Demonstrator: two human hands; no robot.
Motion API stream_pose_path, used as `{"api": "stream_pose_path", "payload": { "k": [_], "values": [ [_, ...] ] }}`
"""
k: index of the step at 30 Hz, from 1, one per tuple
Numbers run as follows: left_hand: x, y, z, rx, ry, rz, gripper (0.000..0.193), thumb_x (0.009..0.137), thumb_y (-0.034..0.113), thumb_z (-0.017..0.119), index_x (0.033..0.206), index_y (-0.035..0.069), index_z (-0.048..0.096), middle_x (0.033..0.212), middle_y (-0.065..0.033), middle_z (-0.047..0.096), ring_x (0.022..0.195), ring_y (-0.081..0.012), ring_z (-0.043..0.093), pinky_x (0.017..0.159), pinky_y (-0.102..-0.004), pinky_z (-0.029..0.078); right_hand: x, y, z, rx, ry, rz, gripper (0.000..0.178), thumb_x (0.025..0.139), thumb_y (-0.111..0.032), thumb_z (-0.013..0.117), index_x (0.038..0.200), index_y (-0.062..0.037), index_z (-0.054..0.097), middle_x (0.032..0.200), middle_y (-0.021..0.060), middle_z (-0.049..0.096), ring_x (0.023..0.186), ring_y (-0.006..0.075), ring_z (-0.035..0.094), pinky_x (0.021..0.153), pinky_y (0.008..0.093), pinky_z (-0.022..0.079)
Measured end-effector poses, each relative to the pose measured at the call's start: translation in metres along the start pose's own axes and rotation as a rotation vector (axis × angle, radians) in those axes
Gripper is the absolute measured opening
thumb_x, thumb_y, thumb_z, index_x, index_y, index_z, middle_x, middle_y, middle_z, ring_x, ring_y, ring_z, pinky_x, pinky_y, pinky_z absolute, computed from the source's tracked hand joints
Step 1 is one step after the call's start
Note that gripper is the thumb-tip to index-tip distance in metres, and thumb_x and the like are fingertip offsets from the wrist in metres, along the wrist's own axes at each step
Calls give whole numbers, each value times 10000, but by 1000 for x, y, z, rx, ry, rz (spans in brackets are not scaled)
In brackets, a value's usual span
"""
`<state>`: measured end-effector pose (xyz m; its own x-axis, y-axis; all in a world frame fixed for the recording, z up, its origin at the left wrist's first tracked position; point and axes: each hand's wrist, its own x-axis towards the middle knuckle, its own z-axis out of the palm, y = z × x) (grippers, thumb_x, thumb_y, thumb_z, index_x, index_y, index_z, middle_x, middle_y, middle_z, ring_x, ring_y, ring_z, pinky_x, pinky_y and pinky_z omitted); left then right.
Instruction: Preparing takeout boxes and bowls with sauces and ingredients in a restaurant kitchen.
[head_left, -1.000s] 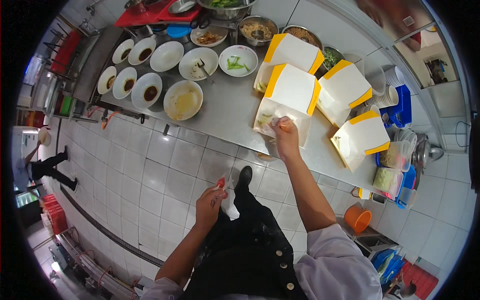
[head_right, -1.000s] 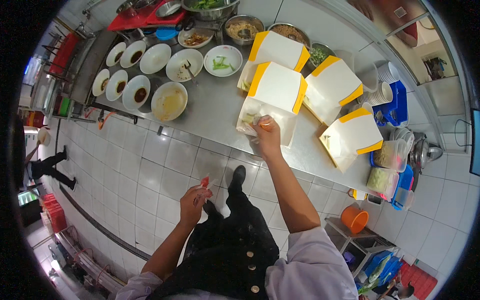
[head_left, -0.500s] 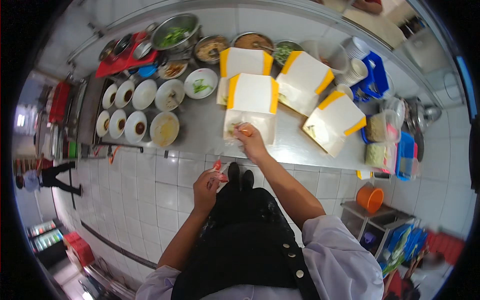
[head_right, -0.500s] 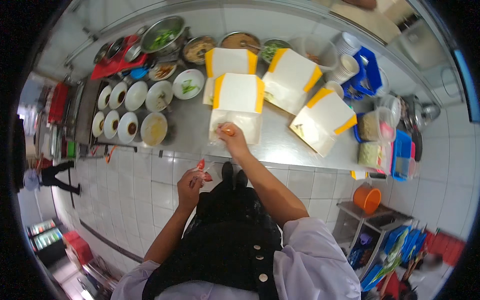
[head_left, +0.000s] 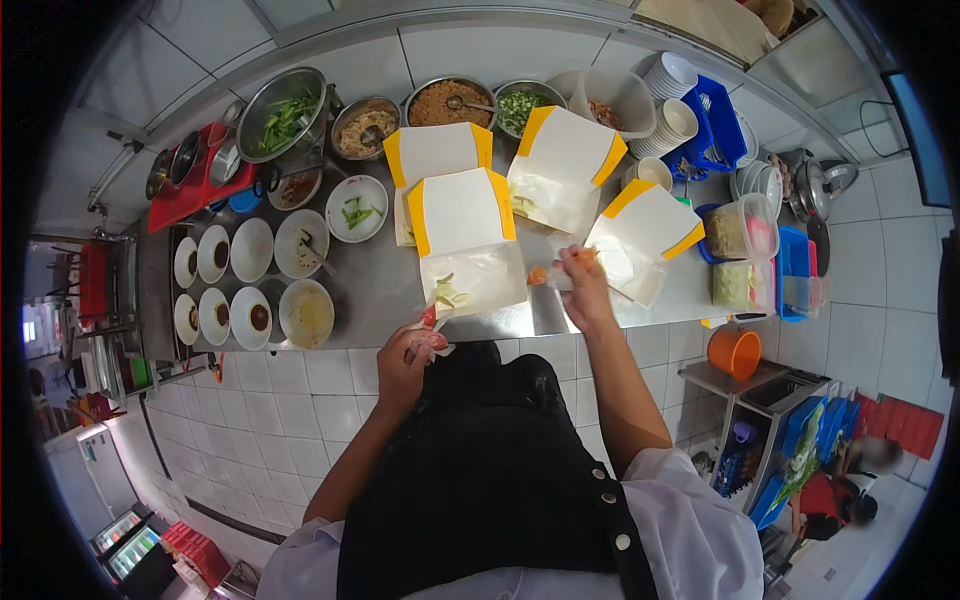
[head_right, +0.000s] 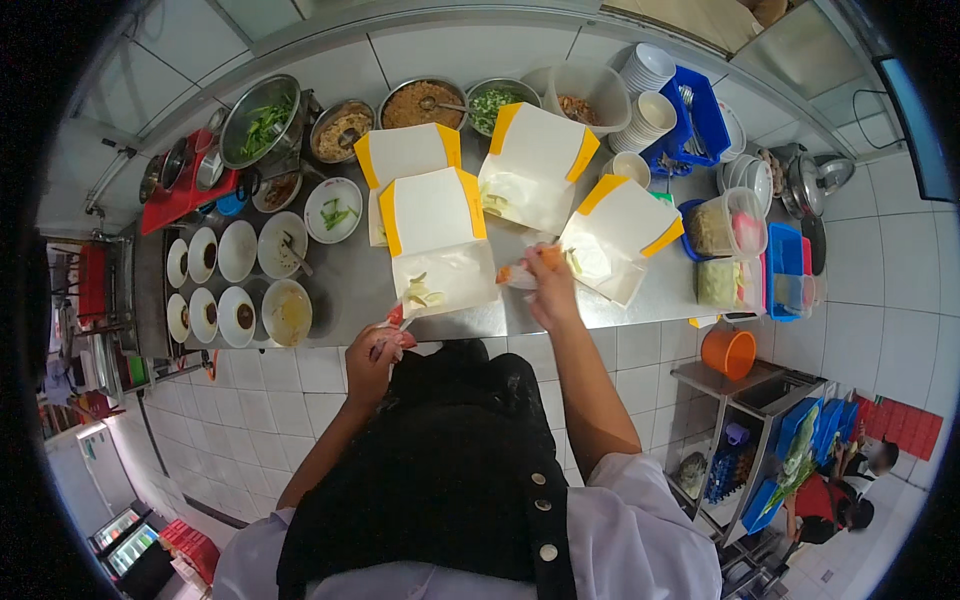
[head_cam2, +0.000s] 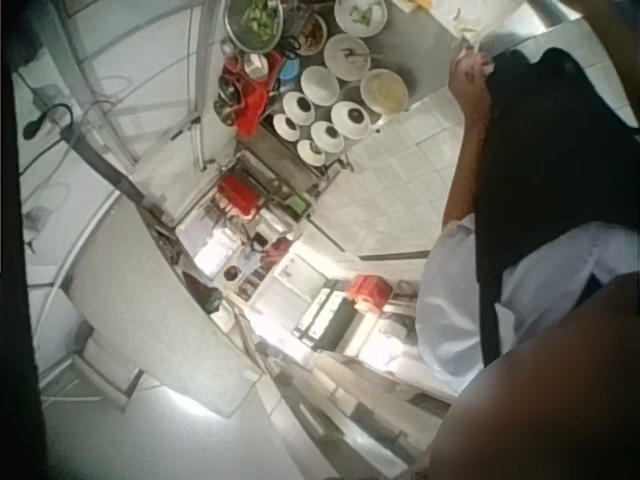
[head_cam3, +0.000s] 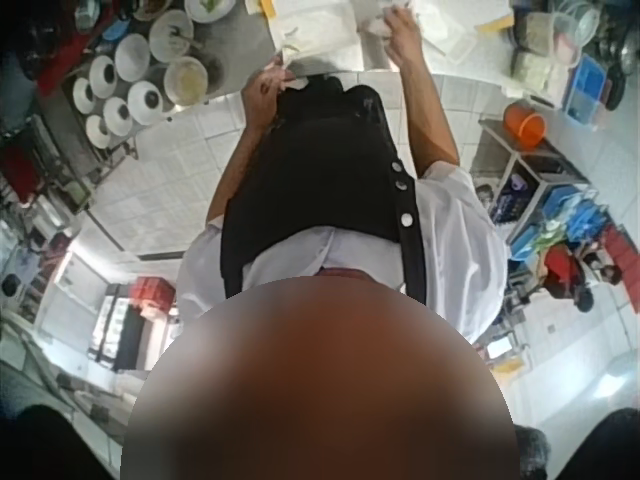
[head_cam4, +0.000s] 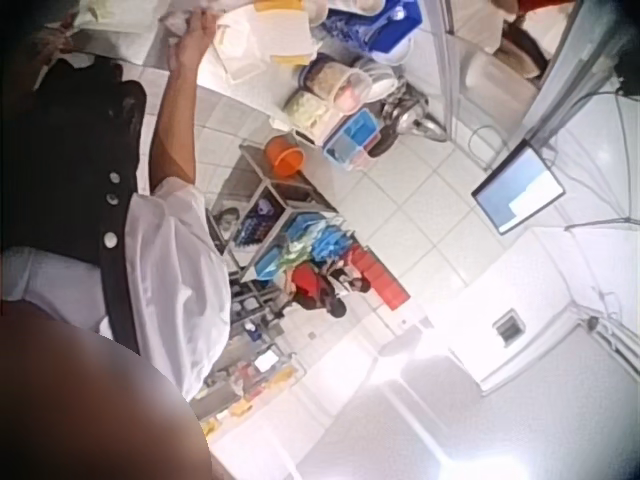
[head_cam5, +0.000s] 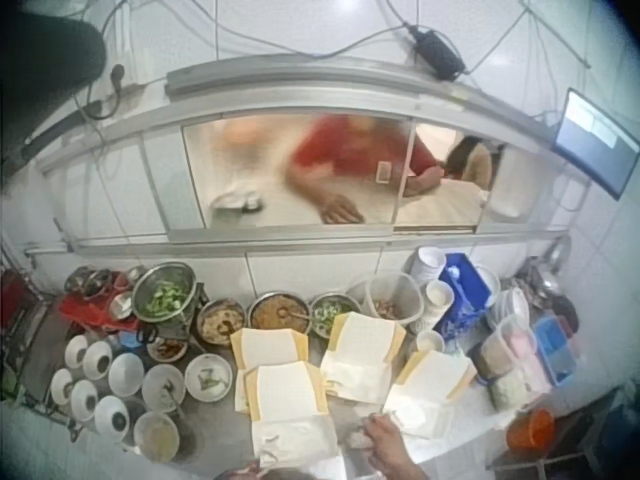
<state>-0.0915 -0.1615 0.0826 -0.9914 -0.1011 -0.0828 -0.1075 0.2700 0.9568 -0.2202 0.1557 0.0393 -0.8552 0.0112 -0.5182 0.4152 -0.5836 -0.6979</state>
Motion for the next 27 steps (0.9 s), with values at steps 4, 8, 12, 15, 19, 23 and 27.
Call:
{"api": "stream_pose_path", "payload": {
  "k": [4,8,12,15,19,23,27],
  "values": [
    [21,2,-8,-37,-2,-41,124,990,67,666,1006,-18,755,969,-120,723,716,-133,646,724,-280,531,1,-47,-27,93,8,-122,104,1012,-69,692,1052,-127,616,957,-13,646,867,112,639,797,274,546],
    [36,1,-20,-6,-33,-46,131,987,77,668,990,-16,761,974,-121,731,767,-153,665,774,-291,538,20,-65,-60,37,115,-98,106,1012,-70,696,1051,-129,618,969,-13,665,854,111,656,792,258,562],
    [43,-12,-27,79,-66,-37,134,976,97,678,978,-1,769,1002,-134,748,987,-254,713,926,-352,532,41,-43,-89,-51,152,-76,94,1012,-71,693,1055,-120,624,959,-4,658,862,113,667,789,262,563],
    [47,-11,-30,58,-82,-19,146,975,117,679,976,4,771,1009,-142,753,1098,-299,699,997,-380,506,40,-32,-97,-434,203,-201,85,1008,-43,667,1061,-55,601,975,41,666,878,160,686,797,292,559],
    [41,-17,-33,46,-46,-108,158,976,122,674,978,-8,764,1018,-154,748,1061,-291,709,971,-377,520,20,-46,-71,-1206,355,-617,144,963,46,629,1052,-39,555,933,51,643,910,186,673,827,298,552],
    [43,-17,-34,6,-53,-120,148,977,98,669,997,-22,753,1032,-142,731,917,-227,710,814,-329,548,4,-37,-17,-1047,24,-548,121,991,77,598,1059,-20,575,959,64,626,788,148,622,691,291,525],
    [45,-18,-31,-71,-65,-152,130,983,76,668,1008,-28,742,1029,-106,709,780,-133,664,685,-274,532,8,31,49,-1230,-404,-113,147,992,-146,674,989,-15,606,860,93,671,755,211,671,716,368,537]
  ]
}}
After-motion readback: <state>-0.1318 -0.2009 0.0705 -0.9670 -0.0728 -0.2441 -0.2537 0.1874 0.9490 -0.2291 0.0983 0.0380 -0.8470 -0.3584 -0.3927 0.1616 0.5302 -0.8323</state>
